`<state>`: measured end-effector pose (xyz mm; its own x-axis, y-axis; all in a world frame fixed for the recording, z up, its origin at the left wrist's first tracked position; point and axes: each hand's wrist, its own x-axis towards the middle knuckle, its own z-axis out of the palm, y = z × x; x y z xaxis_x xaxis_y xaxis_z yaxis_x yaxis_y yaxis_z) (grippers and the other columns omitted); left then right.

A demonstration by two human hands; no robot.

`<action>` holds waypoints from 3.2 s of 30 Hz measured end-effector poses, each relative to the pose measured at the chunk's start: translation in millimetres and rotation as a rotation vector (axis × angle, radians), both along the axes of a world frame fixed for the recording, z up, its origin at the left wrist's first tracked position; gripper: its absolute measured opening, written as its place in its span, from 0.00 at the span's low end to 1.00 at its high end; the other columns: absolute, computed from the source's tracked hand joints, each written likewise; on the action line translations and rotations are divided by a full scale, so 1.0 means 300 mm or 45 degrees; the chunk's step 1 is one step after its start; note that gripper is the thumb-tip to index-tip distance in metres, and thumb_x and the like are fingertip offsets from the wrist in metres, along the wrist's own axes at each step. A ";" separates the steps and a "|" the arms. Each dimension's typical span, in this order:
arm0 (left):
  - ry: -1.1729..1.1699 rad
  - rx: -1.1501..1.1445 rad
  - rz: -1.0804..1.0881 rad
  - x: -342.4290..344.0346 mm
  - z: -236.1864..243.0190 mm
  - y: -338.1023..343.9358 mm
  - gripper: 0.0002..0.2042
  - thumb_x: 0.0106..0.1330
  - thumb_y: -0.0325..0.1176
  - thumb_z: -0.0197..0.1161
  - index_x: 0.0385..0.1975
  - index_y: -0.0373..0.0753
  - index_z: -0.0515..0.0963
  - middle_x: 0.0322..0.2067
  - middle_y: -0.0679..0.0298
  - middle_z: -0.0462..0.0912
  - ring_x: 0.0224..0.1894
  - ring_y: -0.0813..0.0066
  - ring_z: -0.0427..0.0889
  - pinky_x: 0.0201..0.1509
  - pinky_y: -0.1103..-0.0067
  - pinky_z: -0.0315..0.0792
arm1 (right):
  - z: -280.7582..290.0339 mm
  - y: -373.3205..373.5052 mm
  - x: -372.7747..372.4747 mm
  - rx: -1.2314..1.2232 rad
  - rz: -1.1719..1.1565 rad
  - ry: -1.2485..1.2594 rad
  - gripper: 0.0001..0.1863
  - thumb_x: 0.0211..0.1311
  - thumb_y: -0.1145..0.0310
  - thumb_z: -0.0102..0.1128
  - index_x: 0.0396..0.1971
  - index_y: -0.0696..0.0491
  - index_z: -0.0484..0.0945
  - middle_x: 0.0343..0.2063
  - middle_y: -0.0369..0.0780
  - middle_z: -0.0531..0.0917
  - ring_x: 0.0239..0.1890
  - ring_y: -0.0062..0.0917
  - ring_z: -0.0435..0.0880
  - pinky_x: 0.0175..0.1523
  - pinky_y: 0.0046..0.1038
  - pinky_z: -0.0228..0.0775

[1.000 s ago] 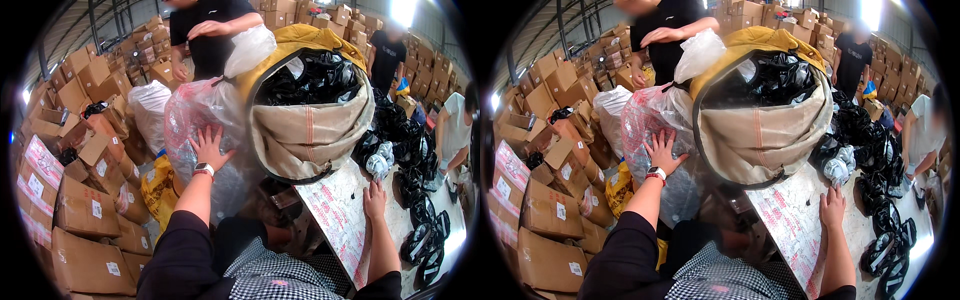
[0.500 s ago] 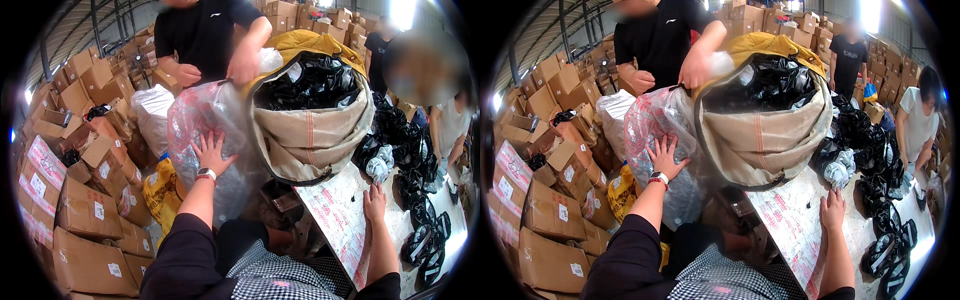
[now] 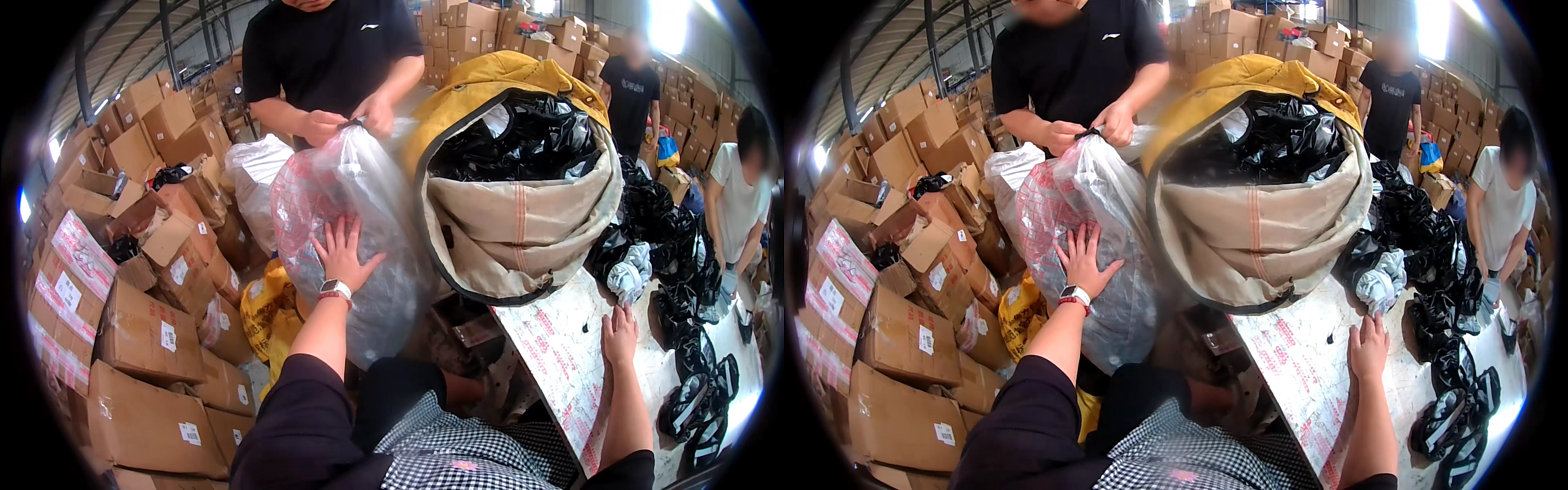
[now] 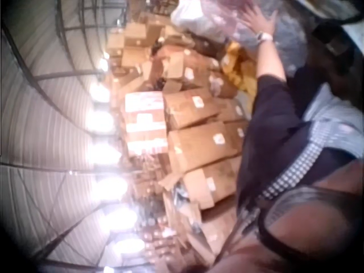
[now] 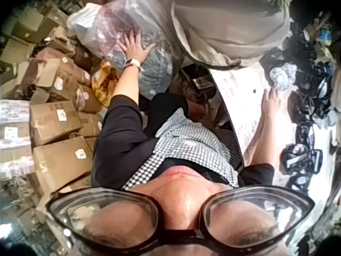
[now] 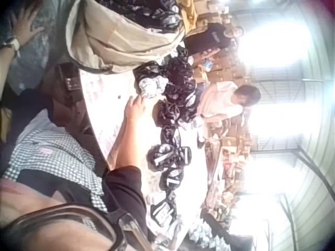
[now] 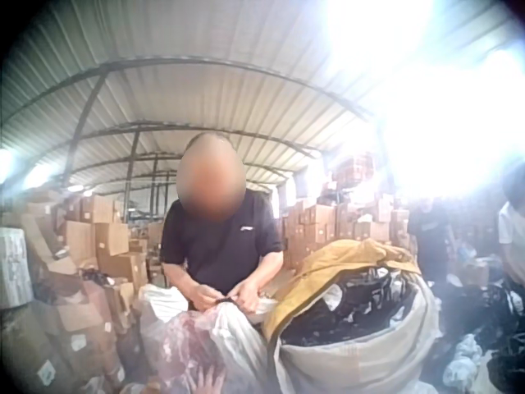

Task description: The person repeatedly picks up small black plastic packages from a table, opens them to reveal folded clothing, and places the items into a large clear plastic bag. The person then ties the bag closed and places it into a large canvas tote.

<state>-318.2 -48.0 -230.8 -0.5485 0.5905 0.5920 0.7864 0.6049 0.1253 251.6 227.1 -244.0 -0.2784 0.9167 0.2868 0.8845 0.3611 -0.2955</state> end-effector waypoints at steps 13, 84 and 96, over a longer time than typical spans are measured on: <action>0.046 0.048 -0.010 -0.005 -0.020 -0.025 0.48 0.59 0.64 0.64 0.77 0.50 0.53 0.77 0.56 0.52 0.78 0.42 0.45 0.75 0.40 0.28 | -0.007 0.003 0.010 0.017 0.014 0.009 0.28 0.70 0.55 0.56 0.64 0.55 0.72 0.72 0.48 0.65 0.72 0.41 0.66 0.76 0.45 0.48; 0.172 0.500 -0.460 0.121 0.246 -0.101 0.28 0.64 0.47 0.69 0.61 0.40 0.73 0.62 0.54 0.72 0.60 0.55 0.74 0.68 0.56 0.59 | -0.005 0.000 0.007 0.092 0.026 0.089 0.25 0.67 0.59 0.59 0.58 0.60 0.77 0.68 0.53 0.69 0.69 0.46 0.68 0.74 0.41 0.53; 0.281 0.404 -0.429 0.030 0.757 0.096 0.09 0.68 0.35 0.63 0.43 0.42 0.81 0.28 0.56 0.86 0.30 0.56 0.85 0.32 0.65 0.76 | 0.014 -0.010 -0.002 0.064 0.004 0.081 0.25 0.68 0.60 0.58 0.59 0.60 0.76 0.69 0.51 0.69 0.69 0.44 0.68 0.75 0.40 0.51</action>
